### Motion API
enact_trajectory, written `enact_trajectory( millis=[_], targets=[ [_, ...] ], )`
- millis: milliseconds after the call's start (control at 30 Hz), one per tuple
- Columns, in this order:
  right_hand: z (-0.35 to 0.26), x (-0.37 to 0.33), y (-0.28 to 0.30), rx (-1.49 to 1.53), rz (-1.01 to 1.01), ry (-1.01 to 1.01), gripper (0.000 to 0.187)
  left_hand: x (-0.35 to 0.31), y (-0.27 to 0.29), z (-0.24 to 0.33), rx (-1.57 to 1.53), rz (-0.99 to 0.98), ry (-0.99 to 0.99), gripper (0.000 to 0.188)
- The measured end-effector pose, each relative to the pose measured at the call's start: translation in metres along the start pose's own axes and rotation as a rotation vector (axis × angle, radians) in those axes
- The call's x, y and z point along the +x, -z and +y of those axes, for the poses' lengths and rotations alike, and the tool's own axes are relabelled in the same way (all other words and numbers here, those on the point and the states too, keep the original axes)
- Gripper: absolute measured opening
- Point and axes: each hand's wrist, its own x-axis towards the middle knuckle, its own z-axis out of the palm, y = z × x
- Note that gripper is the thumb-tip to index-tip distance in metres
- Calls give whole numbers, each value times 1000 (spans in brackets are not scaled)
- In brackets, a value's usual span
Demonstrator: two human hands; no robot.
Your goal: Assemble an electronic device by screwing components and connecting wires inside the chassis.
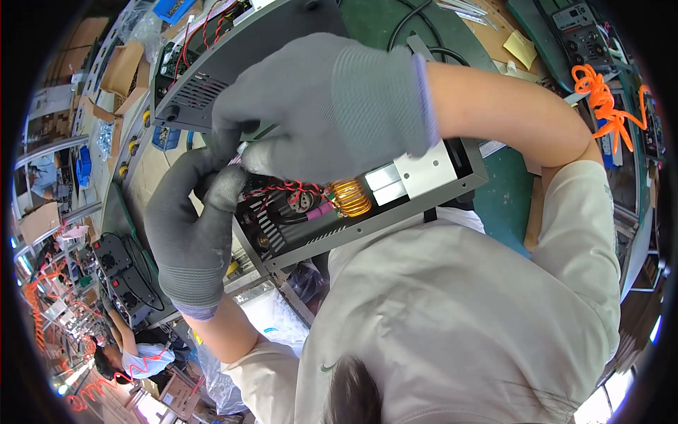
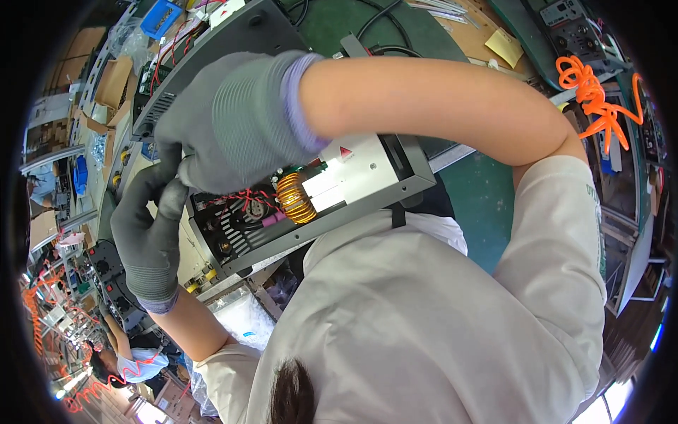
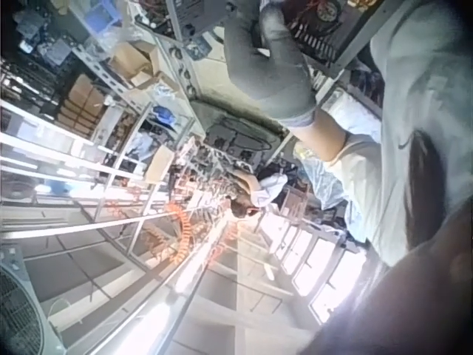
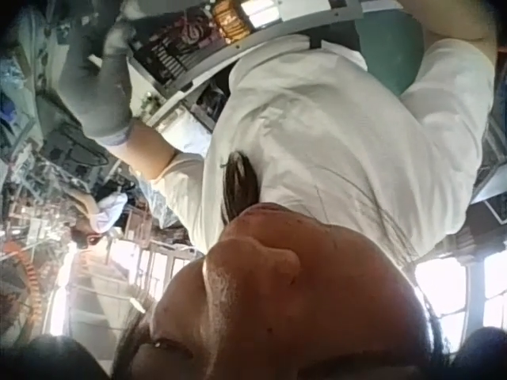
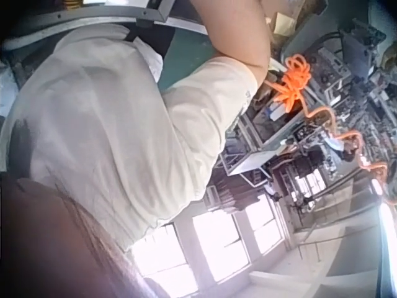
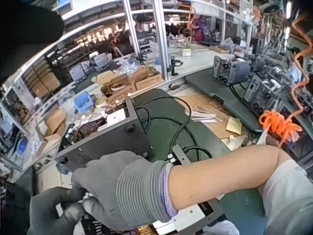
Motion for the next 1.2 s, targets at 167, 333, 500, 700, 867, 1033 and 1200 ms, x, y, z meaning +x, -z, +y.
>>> enact_trajectory(
  millis=[167,333,500,700,867,1033,1200],
  targets=[
    [-13,4,-7,-447,-240,-153,36,-4,10,4,211,81,-156,23],
    [-34,-5,0,-389,-768,-119,53,7,-6,11,24,77,-129,19],
    [-46,-26,-15,-371,-880,71,45,19,-24,6,155,-81,-8,19],
    [-18,-76,8,68,-72,114,39,12,-40,-21,420,-306,-83,20],
    [10,-88,22,-43,239,-62,40,14,-56,-15,596,-392,-77,17],
    [17,-83,14,-24,276,-68,40,14,-65,-16,720,-467,39,22],
    [33,-99,13,5,320,-52,40,12,-72,-25,797,-426,16,27]
  ],
)
